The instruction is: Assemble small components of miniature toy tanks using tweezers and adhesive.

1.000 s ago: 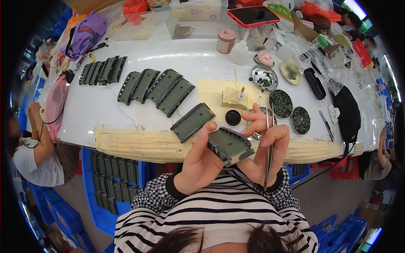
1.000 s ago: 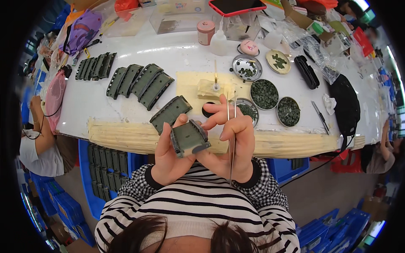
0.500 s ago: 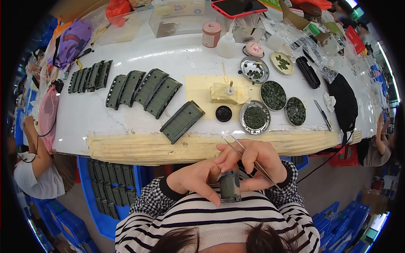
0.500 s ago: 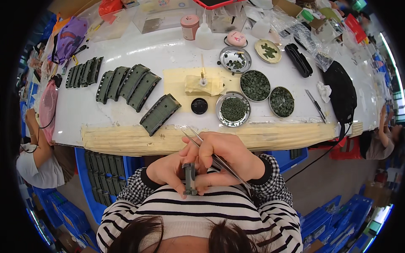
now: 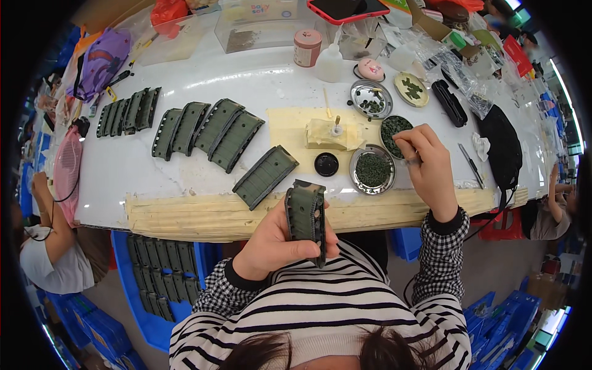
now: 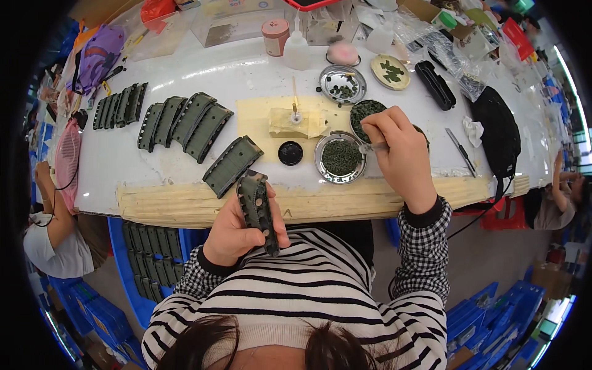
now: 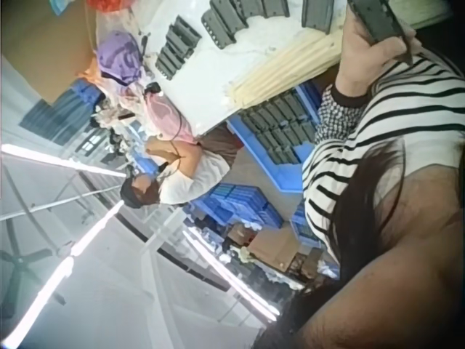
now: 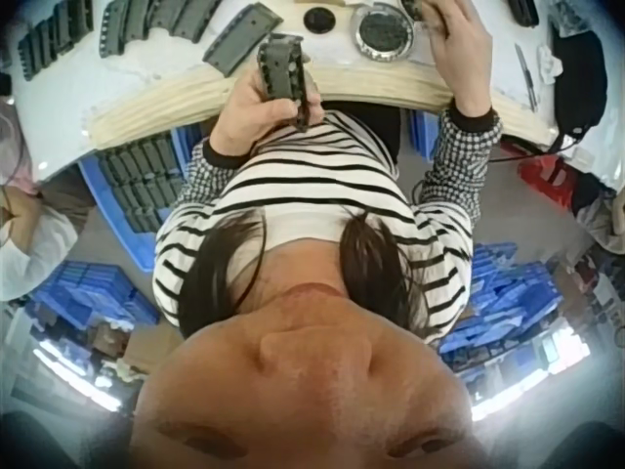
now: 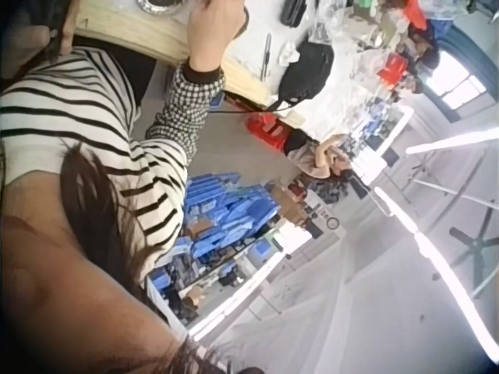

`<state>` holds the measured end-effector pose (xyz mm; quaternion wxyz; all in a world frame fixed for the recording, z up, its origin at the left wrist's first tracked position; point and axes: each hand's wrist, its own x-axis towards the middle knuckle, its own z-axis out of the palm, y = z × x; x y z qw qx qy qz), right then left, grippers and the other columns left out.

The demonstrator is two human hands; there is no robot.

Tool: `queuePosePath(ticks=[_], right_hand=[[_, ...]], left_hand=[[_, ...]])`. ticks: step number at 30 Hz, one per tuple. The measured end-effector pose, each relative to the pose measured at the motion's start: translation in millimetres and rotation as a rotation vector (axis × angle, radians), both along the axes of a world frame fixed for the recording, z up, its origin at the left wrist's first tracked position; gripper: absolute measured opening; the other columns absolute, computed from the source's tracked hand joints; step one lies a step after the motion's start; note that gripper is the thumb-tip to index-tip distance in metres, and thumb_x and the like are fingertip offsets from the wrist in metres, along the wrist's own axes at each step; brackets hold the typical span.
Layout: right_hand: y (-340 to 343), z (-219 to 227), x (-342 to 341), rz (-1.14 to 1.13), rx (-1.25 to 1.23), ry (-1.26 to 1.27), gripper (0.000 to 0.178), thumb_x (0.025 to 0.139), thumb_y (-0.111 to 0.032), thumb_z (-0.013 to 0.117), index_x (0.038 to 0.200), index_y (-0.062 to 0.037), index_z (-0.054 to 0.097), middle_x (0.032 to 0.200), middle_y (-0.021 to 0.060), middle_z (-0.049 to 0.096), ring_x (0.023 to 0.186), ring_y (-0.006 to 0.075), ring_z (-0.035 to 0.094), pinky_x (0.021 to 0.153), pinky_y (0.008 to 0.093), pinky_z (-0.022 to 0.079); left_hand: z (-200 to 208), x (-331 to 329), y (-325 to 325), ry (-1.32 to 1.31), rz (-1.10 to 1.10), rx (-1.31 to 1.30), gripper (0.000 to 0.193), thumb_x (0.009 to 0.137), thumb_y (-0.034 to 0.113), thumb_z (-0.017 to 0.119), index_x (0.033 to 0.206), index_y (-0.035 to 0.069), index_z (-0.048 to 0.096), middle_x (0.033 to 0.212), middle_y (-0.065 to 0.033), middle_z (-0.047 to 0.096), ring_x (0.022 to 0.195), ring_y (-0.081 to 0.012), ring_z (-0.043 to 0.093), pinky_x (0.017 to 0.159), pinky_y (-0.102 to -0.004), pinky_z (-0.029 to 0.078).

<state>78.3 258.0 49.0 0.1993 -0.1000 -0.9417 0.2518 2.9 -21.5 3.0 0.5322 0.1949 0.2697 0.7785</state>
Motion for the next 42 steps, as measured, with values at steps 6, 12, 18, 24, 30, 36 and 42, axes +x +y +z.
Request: queuePosePath(ticks=[6,12,18,24,30,36,42], right_hand=[[11.9,-7.1,-14.2,0.075,0.02,-0.084,0.011,0.079,0.0,0.065,0.089,-0.0013,0.062,0.084,0.0099,0.063,0.074,0.0261,0.065,0.066,0.033,0.051],[17.5,-5.8,-17.9,0.111,-0.011,-0.122,0.014,0.074,0.003,0.064,0.088,0.0002,0.061,0.083,0.0111,0.062,0.075,0.0246,0.065,0.066,0.032,0.051],[20.1,-4.5,-14.6,0.06,-0.03,-0.06,0.013,0.073,0.003,0.065,0.084,-0.0003,0.059,0.075,0.0085,0.06,0.062,0.0196,0.056,0.057,0.0294,0.044],[13.2,-1.2,-3.6,-0.052,-0.076,0.132,0.01,0.078,0.003,0.066,0.086,-0.0016,0.063,0.07,0.0008,0.059,0.051,0.0065,0.037,0.047,0.0221,0.03],[-22.6,12.4,10.8,0.019,-0.175,0.137,0.02,0.079,0.006,0.068,0.096,-0.0029,0.069,0.075,0.0002,0.064,0.049,0.0038,0.035,0.045,0.0204,0.029],[-58.3,19.1,4.1,0.261,-0.237,0.243,0.021,0.078,0.006,0.071,0.095,-0.0046,0.072,0.08,0.005,0.067,0.06,0.0107,0.056,0.052,0.023,0.044],[-78.7,14.2,-2.8,0.296,-0.279,0.204,0.022,0.072,0.001,0.076,0.093,-0.0057,0.073,0.08,0.0083,0.068,0.066,0.0188,0.065,0.056,0.0267,0.048]], left_hand=[[3.7,7.7,-1.1,0.049,0.157,-0.122,0.053,0.089,0.012,0.065,0.132,0.003,0.036,0.104,-0.0185,0.061,0.092,-0.0288,0.066,0.081,-0.0431,0.056],[4.7,6.4,-1.3,0.069,0.16,-0.165,0.043,0.098,0.006,0.048,0.137,0.005,0.029,0.112,-0.0163,0.06,0.099,-0.0245,0.064,0.087,-0.0376,0.054],[11.0,5.6,1.0,0.221,0.259,-0.26,0.043,0.098,0.005,0.047,0.137,0.004,0.03,0.117,-0.0162,0.059,0.1,-0.02,0.063,0.087,-0.0337,0.053],[12.2,7.5,3.3,0.32,0.338,-0.269,0.041,0.097,0.003,0.049,0.134,0.001,0.033,0.117,-0.0153,0.059,0.099,-0.0173,0.062,0.087,-0.0312,0.052],[13.0,9.1,6.4,0.352,0.334,-0.286,0.041,0.097,0.003,0.049,0.134,0.0,0.034,0.116,-0.0151,0.059,0.099,-0.0179,0.062,0.088,-0.032,0.052],[13.7,10.9,5.9,0.433,0.299,-0.308,0.042,0.097,0.005,0.049,0.135,0.001,0.033,0.114,-0.0159,0.059,0.099,-0.0198,0.063,0.087,-0.0337,0.053],[12.3,14.2,3.4,0.482,0.271,-0.308,0.042,0.096,0.003,0.05,0.135,0.001,0.033,0.115,-0.0152,0.06,0.101,-0.0192,0.062,0.088,-0.0329,0.052]])
